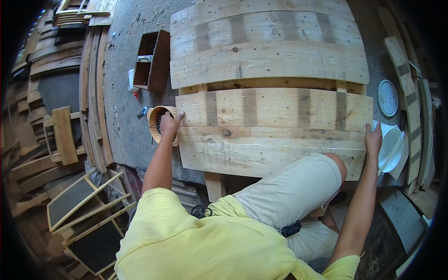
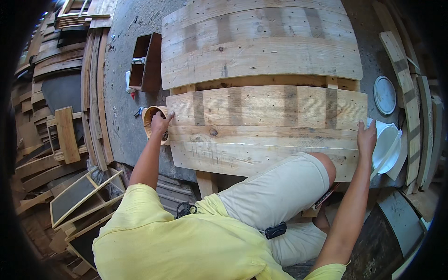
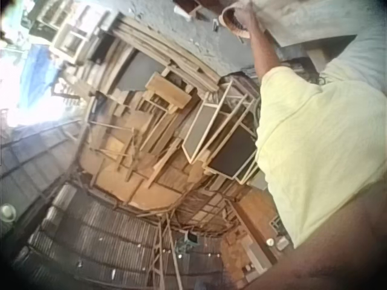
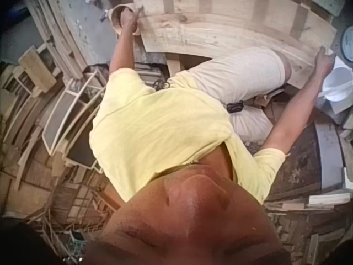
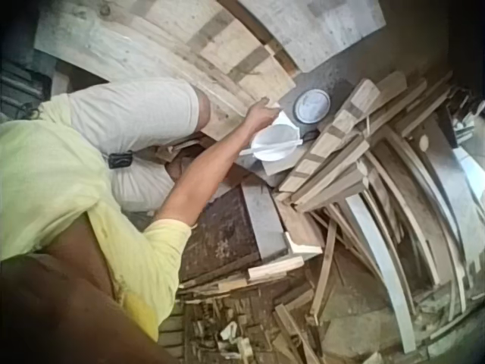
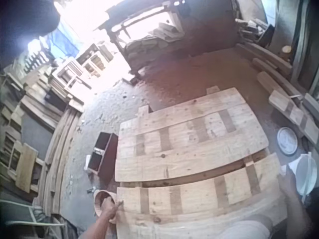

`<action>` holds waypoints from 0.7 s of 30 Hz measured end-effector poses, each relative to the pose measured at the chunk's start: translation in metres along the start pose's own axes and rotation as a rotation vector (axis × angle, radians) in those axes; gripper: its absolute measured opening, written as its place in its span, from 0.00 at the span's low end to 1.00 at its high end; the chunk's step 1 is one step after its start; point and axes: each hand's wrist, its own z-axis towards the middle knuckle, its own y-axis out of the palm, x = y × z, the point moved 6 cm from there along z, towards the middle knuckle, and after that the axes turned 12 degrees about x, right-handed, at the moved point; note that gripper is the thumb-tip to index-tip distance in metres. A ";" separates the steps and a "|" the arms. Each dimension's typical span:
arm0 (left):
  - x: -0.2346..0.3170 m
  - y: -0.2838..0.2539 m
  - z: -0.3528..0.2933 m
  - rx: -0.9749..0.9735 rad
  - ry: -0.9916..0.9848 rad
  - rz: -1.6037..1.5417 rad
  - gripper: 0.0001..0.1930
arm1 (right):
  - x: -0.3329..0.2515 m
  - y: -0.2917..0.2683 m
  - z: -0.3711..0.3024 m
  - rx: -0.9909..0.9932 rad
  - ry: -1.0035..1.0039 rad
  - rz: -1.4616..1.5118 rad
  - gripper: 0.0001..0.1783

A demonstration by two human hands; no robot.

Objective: The person assembles a wooden structure by applying glue to wooden planks and attaching them to a base. They repeatedly dip a brush into a bucket of glue, apply it to planks, and press the planks into place on the base.

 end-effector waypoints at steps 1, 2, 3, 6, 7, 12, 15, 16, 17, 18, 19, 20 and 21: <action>-0.003 0.004 0.001 -0.005 -0.001 0.004 0.31 | -0.003 0.000 0.000 -0.006 0.000 -0.003 0.39; -0.007 0.008 0.000 -0.093 -0.038 -0.090 0.30 | -0.009 0.000 -0.001 -0.110 0.057 -0.001 0.38; -0.010 0.012 -0.002 -0.180 -0.073 -0.185 0.30 | -0.014 0.001 -0.004 -0.214 0.114 -0.001 0.37; -0.002 0.010 -0.007 -0.153 -0.045 -0.168 0.30 | -0.025 -0.009 -0.005 -0.250 0.043 -0.044 0.35; -0.003 0.013 -0.003 -0.152 -0.037 -0.171 0.30 | -0.019 -0.008 -0.004 -0.245 0.050 -0.044 0.35; -0.007 0.023 0.006 -0.190 -0.008 -0.142 0.30 | 0.001 0.002 0.001 -0.198 0.002 0.019 0.32; -0.005 0.020 0.003 -0.177 -0.060 -0.159 0.30 | -0.001 -0.004 0.001 -0.196 0.008 0.026 0.32; -0.011 0.019 0.005 -0.172 -0.062 -0.155 0.30 | -0.005 -0.004 0.001 -0.198 0.007 0.032 0.32; -0.016 0.019 0.008 -0.158 -0.064 -0.154 0.30 | -0.008 -0.004 0.001 -0.203 0.024 0.049 0.32; -0.021 0.018 0.011 -0.145 -0.066 -0.153 0.30 | -0.011 -0.004 0.000 -0.209 0.041 0.066 0.31; -0.014 0.019 0.009 -0.153 -0.059 -0.156 0.30 | -0.008 -0.006 -0.001 -0.206 0.046 0.057 0.31; -0.009 0.019 0.007 -0.165 -0.066 -0.148 0.30 | -0.005 -0.008 -0.001 -0.209 0.064 0.077 0.31; -0.003 0.020 0.004 -0.178 -0.072 -0.140 0.30 | -0.002 -0.010 -0.001 -0.212 0.082 0.096 0.31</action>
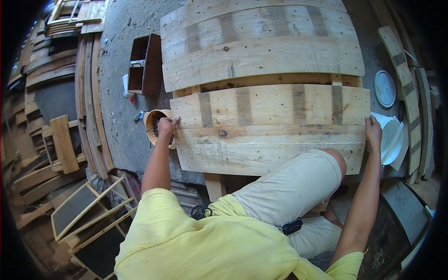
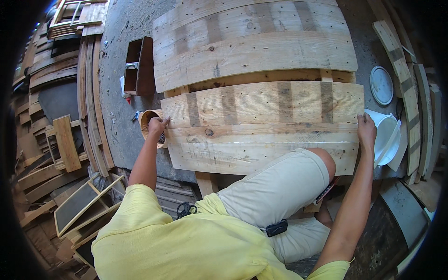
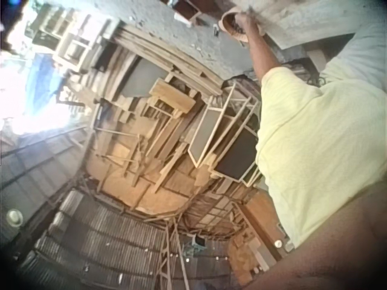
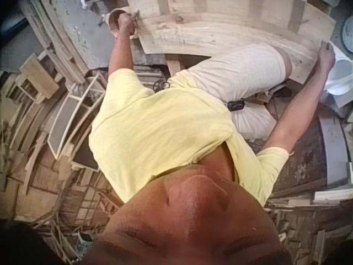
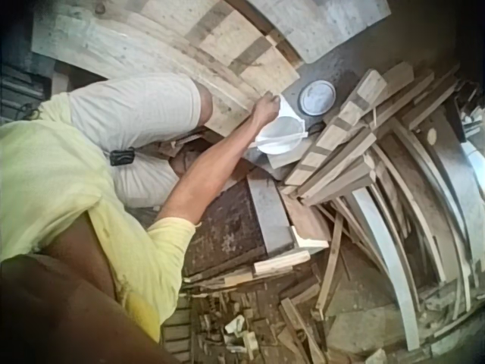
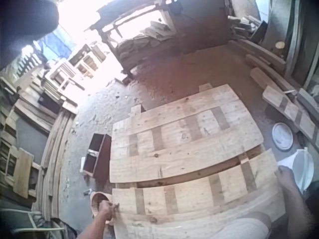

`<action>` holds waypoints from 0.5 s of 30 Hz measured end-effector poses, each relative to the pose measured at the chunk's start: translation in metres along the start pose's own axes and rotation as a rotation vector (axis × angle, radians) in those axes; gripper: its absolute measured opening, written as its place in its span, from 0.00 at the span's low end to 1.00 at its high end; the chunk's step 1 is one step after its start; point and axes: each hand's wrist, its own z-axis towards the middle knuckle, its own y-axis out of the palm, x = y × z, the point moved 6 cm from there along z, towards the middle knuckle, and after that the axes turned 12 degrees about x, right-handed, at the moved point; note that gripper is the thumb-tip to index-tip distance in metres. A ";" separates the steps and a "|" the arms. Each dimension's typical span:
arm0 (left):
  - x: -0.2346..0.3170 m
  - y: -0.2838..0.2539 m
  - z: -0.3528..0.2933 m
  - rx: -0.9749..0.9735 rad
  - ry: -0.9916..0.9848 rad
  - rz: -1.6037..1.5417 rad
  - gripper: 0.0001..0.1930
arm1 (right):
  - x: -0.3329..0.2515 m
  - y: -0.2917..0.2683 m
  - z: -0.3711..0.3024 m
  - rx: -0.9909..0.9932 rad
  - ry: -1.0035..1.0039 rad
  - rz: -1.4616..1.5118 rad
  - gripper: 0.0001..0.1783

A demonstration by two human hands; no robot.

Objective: The person assembles a wooden structure by applying glue to wooden planks and attaching them to a base. They repeatedly dip a brush into a bucket of glue, apply it to planks, and press the planks into place on the base.

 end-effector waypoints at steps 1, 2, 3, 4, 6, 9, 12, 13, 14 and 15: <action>-0.003 0.000 0.002 0.004 0.001 0.001 0.30 | -0.001 0.001 0.001 0.000 0.000 0.004 0.31; -0.007 -0.001 0.005 0.014 -0.006 0.025 0.30 | -0.002 0.002 0.001 -0.015 0.003 0.038 0.31; -0.011 -0.002 0.007 0.024 -0.012 0.049 0.30 | -0.002 0.004 0.002 -0.031 0.006 0.072 0.30; -0.012 -0.001 0.008 0.024 -0.011 0.050 0.30 | -0.005 0.003 0.001 -0.031 0.008 0.072 0.30; -0.016 -0.002 0.010 0.036 -0.012 0.052 0.30 | -0.010 0.002 -0.001 -0.068 0.035 0.033 0.29; -0.010 0.007 0.011 -0.017 -0.033 0.035 0.30 | 0.005 0.001 0.003 -0.011 0.026 0.061 0.28; -0.028 -0.004 0.017 0.015 -0.038 0.039 0.30 | -0.017 0.003 -0.003 -0.068 0.035 0.085 0.28; -0.021 -0.001 0.015 0.006 -0.031 0.035 0.30 | -0.008 0.002 -0.001 -0.061 0.041 0.075 0.28; -0.015 0.002 0.013 -0.029 -0.030 0.029 0.30 | -0.001 0.001 0.001 -0.028 0.031 0.064 0.28; -0.009 0.006 0.010 -0.064 -0.030 0.023 0.30 | 0.007 -0.001 0.002 0.005 0.020 0.053 0.28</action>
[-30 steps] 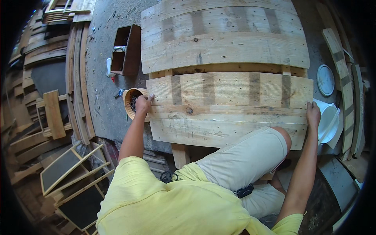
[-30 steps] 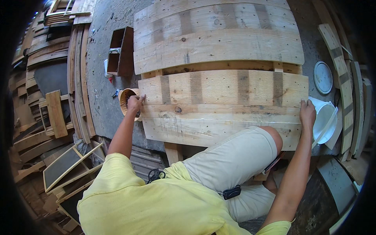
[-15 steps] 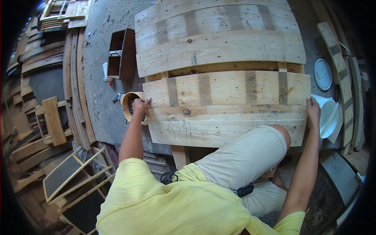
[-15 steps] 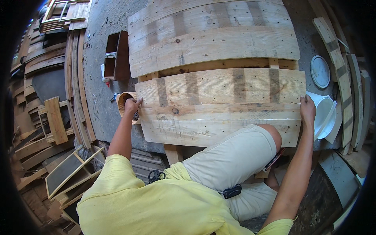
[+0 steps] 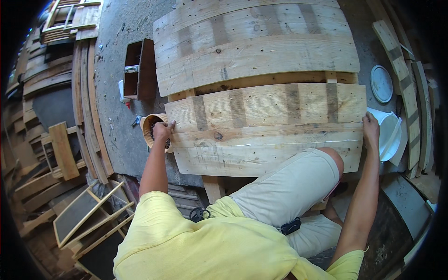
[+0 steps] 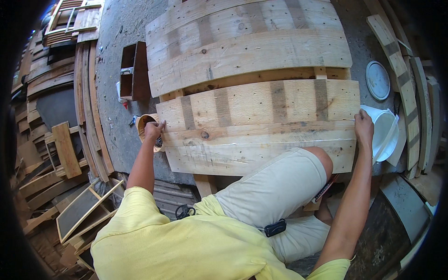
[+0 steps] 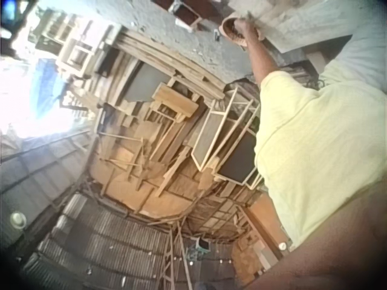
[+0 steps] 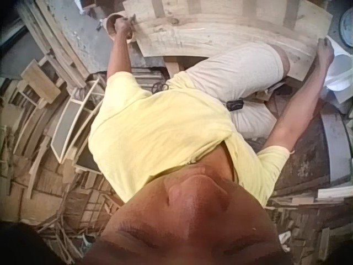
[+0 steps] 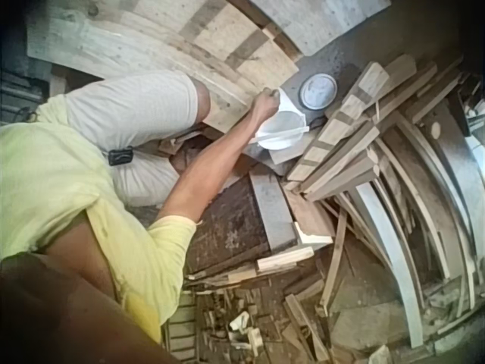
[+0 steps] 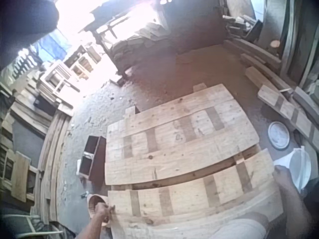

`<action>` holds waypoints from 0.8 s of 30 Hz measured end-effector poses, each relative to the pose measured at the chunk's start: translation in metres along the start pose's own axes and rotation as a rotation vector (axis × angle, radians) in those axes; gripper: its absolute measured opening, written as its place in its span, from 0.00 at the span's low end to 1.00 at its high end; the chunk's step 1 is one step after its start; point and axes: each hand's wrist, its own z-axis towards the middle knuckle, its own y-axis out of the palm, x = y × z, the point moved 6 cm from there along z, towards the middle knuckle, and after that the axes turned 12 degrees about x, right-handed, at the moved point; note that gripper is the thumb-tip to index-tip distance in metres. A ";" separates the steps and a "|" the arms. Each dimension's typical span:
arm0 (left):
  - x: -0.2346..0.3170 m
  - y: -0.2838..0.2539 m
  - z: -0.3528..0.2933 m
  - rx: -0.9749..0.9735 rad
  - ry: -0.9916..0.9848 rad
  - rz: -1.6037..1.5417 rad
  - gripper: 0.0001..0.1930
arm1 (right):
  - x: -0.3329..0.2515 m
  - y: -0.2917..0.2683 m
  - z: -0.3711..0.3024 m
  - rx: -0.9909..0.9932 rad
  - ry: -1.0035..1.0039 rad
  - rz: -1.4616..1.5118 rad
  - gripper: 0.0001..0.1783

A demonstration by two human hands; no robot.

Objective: The person assembles a wooden structure by applying glue to wooden planks and attaching them to a base. They repeatedly dip a brush into a bucket of glue, apply it to planks, and press the planks into place on the base.

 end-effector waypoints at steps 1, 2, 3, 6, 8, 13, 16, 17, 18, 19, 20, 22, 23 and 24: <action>-0.002 -0.001 0.000 0.003 0.001 0.001 0.30 | -0.001 0.001 0.000 0.000 0.001 0.004 0.28; -0.005 -0.003 0.000 0.023 -0.006 0.013 0.30 | -0.002 0.003 -0.001 -0.007 -0.001 0.017 0.28; -0.007 -0.004 0.001 0.041 -0.013 0.025 0.31 | -0.003 0.004 -0.001 -0.015 -0.004 0.029 0.27; -0.016 0.000 0.005 0.049 -0.068 0.015 0.31 | 0.001 0.005 0.000 -0.010 -0.036 0.022 0.27; -0.023 -0.001 0.009 0.056 -0.060 0.014 0.31 | -0.004 0.006 -0.001 -0.024 -0.028 0.051 0.27; -0.025 0.001 0.008 0.067 -0.032 0.005 0.31 | -0.007 0.007 -0.004 -0.029 -0.030 0.080 0.26; -0.020 -0.001 0.008 0.083 -0.024 0.004 0.31 | -0.007 0.006 -0.004 -0.006 -0.034 0.056 0.26; -0.019 -0.002 0.007 0.094 -0.021 0.004 0.31 | -0.008 0.006 -0.004 -0.006 -0.033 0.061 0.26; -0.018 -0.004 0.007 0.106 -0.017 0.002 0.31 | -0.009 0.007 -0.003 -0.006 -0.031 0.066 0.26; -0.018 -0.003 0.006 0.106 -0.017 0.002 0.31 | -0.008 0.007 -0.002 -0.006 -0.031 0.066 0.26; -0.018 -0.004 0.004 0.117 -0.008 0.003 0.30 | -0.007 0.008 -0.001 -0.013 -0.034 0.066 0.26; -0.015 -0.004 0.002 0.127 0.007 0.002 0.29 | -0.005 0.010 0.000 -0.014 -0.034 0.066 0.26; -0.014 -0.006 0.000 0.145 0.023 0.024 0.29 | -0.004 0.011 0.000 -0.002 -0.038 0.063 0.26; -0.012 -0.008 -0.002 0.163 0.040 0.045 0.28 | -0.004 0.011 -0.001 0.012 -0.041 0.061 0.26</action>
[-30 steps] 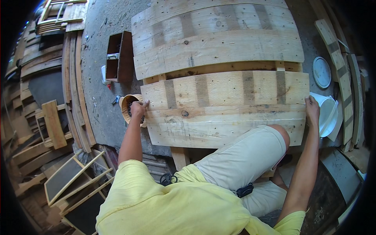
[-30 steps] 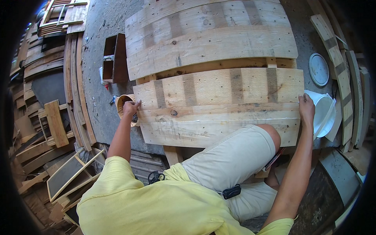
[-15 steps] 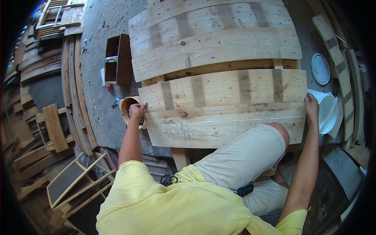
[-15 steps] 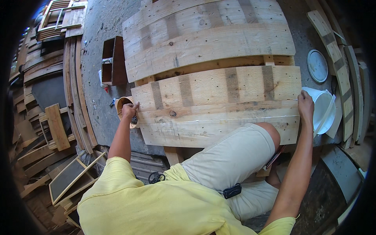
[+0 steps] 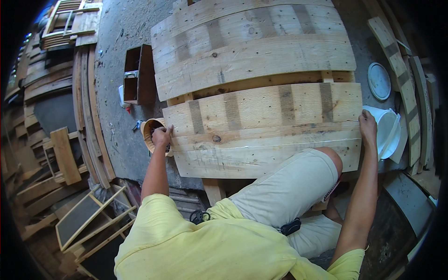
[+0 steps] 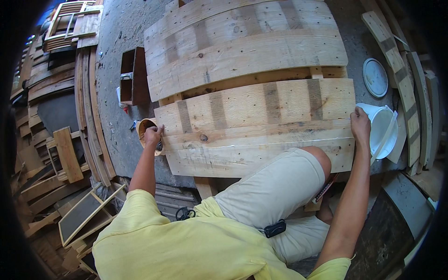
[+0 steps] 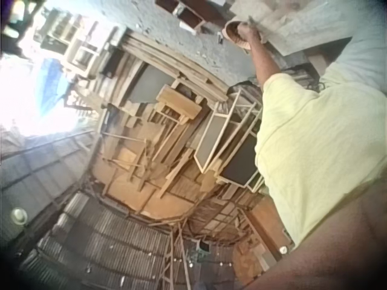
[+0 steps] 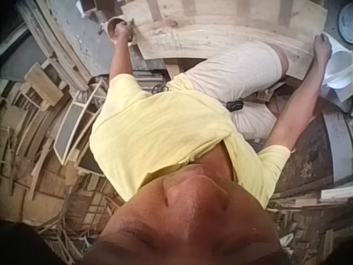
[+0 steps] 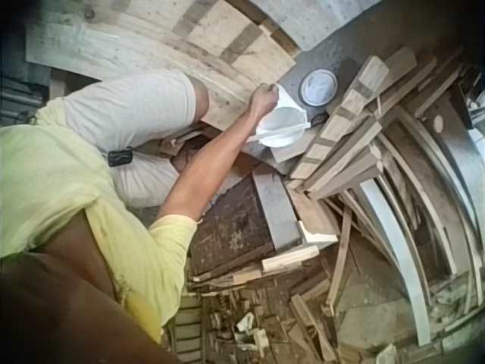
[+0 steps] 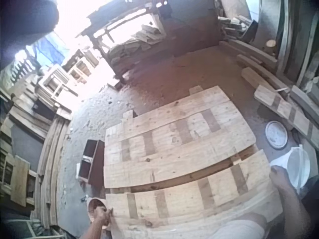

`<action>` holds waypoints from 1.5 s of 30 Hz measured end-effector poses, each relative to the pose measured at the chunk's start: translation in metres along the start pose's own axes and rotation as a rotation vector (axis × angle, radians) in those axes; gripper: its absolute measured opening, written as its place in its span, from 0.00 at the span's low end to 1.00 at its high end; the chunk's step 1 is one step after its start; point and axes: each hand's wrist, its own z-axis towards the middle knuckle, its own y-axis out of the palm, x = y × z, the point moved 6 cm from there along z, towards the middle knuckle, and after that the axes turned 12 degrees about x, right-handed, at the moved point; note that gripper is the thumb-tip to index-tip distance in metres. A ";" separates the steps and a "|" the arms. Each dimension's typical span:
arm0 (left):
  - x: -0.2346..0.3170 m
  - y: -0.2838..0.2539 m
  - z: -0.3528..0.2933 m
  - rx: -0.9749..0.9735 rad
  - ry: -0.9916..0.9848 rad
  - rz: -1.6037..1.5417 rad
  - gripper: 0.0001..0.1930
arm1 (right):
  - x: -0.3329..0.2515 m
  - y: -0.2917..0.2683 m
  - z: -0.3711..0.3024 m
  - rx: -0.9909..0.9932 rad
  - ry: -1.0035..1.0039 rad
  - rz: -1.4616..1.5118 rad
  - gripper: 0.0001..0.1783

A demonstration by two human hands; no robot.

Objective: The person assembles a wooden structure by applying glue to wooden planks and attaching them to a base. They repeatedly dip a brush into a bucket of glue, apply it to planks, and press the planks into place on the base.

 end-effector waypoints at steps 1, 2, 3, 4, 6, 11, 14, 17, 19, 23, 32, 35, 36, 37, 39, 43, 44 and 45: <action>0.002 0.000 -0.002 -0.003 0.008 -0.006 0.28 | 0.001 0.000 0.000 0.009 0.004 -0.004 0.26; 0.004 -0.001 -0.004 -0.005 0.015 0.012 0.28 | 0.002 0.001 0.001 0.003 -0.001 -0.027 0.26; 0.006 -0.001 -0.006 -0.007 0.023 0.030 0.28 | 0.003 0.001 0.001 -0.002 -0.005 -0.050 0.26; 0.007 -0.002 -0.006 -0.008 0.028 0.042 0.28 | 0.003 0.001 0.001 0.007 -0.011 -0.036 0.25; 0.011 -0.001 -0.008 0.002 0.023 0.056 0.28 | 0.004 0.001 0.000 0.012 0.001 -0.019 0.25; 0.003 -0.006 -0.007 0.019 -0.047 0.055 0.27 | -0.017 -0.004 -0.010 -0.010 0.043 -0.001 0.25; 0.007 -0.008 -0.009 0.045 -0.024 0.025 0.27 | -0.023 -0.008 -0.012 0.012 0.049 -0.014 0.26; 0.022 -0.007 -0.013 0.044 0.037 -0.018 0.27 | -0.019 -0.017 -0.015 0.067 0.063 -0.005 0.25; 0.013 -0.009 0.000 -0.051 0.049 0.017 0.28 | -0.028 -0.010 -0.020 0.037 -0.010 0.033 0.23; 0.071 -0.029 0.014 -0.126 0.199 0.353 0.28 | -0.033 -0.016 -0.046 0.189 -0.064 0.125 0.23; 0.383 -0.040 -0.091 0.263 1.173 -0.117 0.39 | 0.050 -0.147 -0.106 0.727 0.200 0.120 0.17; 0.434 -0.031 -0.124 0.150 1.274 -0.045 0.45 | 0.073 -0.135 -0.096 0.703 0.158 -0.055 0.17; 0.440 -0.033 -0.126 0.198 1.255 -0.037 0.50 | 0.071 -0.133 -0.092 0.679 0.180 -0.086 0.19; 0.446 -0.037 -0.129 0.203 1.281 -0.043 0.50 | 0.067 -0.131 -0.087 0.654 0.202 -0.109 0.20; 0.455 -0.027 -0.138 0.072 1.287 0.075 0.52 | 0.079 -0.128 -0.080 0.608 0.302 -0.200 0.23; 0.456 -0.019 -0.135 0.131 1.296 0.084 0.52 | 0.085 -0.126 -0.071 0.472 0.400 -0.235 0.20; 0.458 -0.023 -0.141 0.107 1.287 0.047 0.51 | 0.089 -0.127 -0.070 0.432 0.386 -0.233 0.19; 0.461 -0.019 -0.143 0.109 1.311 0.044 0.51 | 0.097 -0.135 -0.069 0.445 0.407 -0.233 0.19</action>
